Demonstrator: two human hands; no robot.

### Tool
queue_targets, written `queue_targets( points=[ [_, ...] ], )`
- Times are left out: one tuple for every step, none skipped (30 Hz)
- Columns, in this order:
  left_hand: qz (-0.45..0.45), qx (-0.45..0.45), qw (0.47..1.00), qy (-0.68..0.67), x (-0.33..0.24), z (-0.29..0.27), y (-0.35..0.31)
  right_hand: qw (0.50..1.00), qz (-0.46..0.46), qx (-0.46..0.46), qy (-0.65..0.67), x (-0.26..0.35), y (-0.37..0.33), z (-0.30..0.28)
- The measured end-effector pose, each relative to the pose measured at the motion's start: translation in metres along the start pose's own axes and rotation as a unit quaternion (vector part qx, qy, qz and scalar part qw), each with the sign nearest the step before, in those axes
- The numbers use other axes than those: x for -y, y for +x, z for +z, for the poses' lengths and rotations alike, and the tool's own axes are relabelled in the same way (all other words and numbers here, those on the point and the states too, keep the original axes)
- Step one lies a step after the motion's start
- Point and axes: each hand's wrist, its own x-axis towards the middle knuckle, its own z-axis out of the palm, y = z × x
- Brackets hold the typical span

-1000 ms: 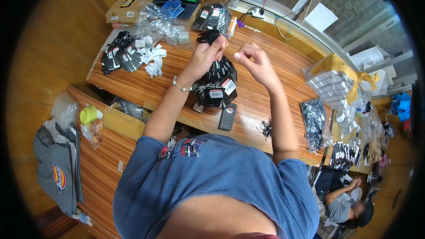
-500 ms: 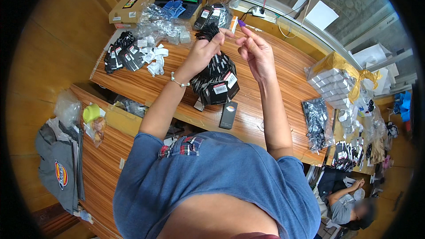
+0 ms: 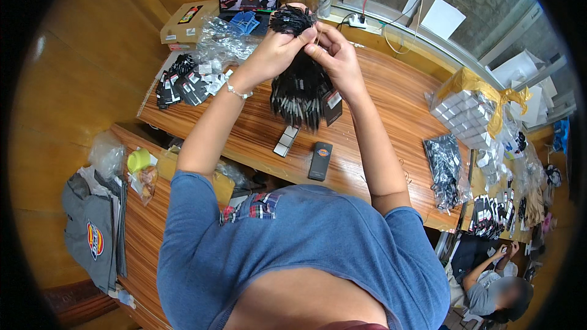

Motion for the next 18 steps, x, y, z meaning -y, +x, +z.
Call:
queue_targets(
  points=[
    [0.009, -0.007, 1.000, 0.018, 0.000, -0.001, 0.001, 1.000, -0.002, -0.006, -0.002, -0.001, 0.002, -0.003],
    [0.012, -0.013, 1.000, 0.021, 0.001, -0.001, 0.003, 1.000, -0.004, -0.012, -0.004, -0.002, 0.003, -0.004],
    [0.015, -0.020, 0.999, 0.025, 0.004, 0.000, 0.005, 1.000, 0.001, 0.003, -0.023, 0.000, 0.003, -0.005],
    [0.017, -0.026, 0.999, 0.026, 0.005, 0.001, 0.005, 0.999, 0.007, 0.017, -0.042, 0.003, 0.002, -0.005],
    [-0.014, 0.010, 0.999, 0.027, 0.002, -0.001, 0.005, 0.998, 0.014, 0.030, -0.061, 0.005, 0.001, -0.005],
    [-0.010, 0.004, 1.000, 0.026, 0.002, 0.000, 0.005, 0.998, 0.025, 0.033, -0.057, 0.005, 0.002, -0.006],
    [-0.005, -0.002, 1.000, 0.024, 0.001, 0.002, 0.006, 0.997, 0.036, 0.035, -0.053, 0.006, 0.004, -0.008],
    [0.001, -0.008, 1.000, 0.022, 0.000, 0.004, 0.007, 0.997, 0.046, 0.036, -0.050, 0.006, 0.005, -0.009],
    [0.018, -0.024, 0.999, 0.028, -0.003, 0.005, 0.007, 0.999, 0.038, 0.010, -0.014, 0.005, 0.005, -0.008],
    [0.000, -0.024, 1.000, 0.001, -0.004, 0.005, 0.008, 0.999, 0.044, 0.010, -0.008, 0.004, 0.004, -0.009],
    [-0.018, -0.025, 0.999, -0.025, -0.003, 0.006, 0.009, 0.999, 0.050, 0.009, -0.003, 0.004, 0.003, -0.011],
    [-0.036, -0.025, 0.998, -0.051, -0.001, 0.005, 0.010, 0.998, 0.056, 0.009, 0.003, 0.003, 0.003, -0.012],
    [-0.027, -0.016, 0.999, 0.014, 0.002, 0.004, 0.010, 0.997, 0.071, 0.040, -0.009, 0.000, 0.003, -0.013],
    [-0.051, 0.003, 0.998, 0.022, 0.003, 0.004, 0.008, 0.993, 0.093, 0.071, -0.004, 0.002, 0.004, -0.013],
    [-0.075, 0.021, 0.996, 0.030, 0.001, 0.004, 0.006, 0.991, 0.105, 0.078, 0.001, 0.000, 0.005, -0.013],
    [-0.098, 0.041, 0.994, 0.038, 0.000, 0.004, 0.006, 0.989, 0.117, 0.086, 0.005, -0.002, 0.006, -0.015],
    [-0.130, 0.067, 0.987, 0.067, -0.003, 0.002, 0.007, 0.990, 0.113, 0.088, 0.013, -0.005, 0.007, -0.018],
    [-0.147, 0.095, 0.979, 0.099, -0.008, -0.002, 0.009, 0.990, 0.109, 0.090, 0.020, -0.010, 0.007, -0.021]
  ],
)
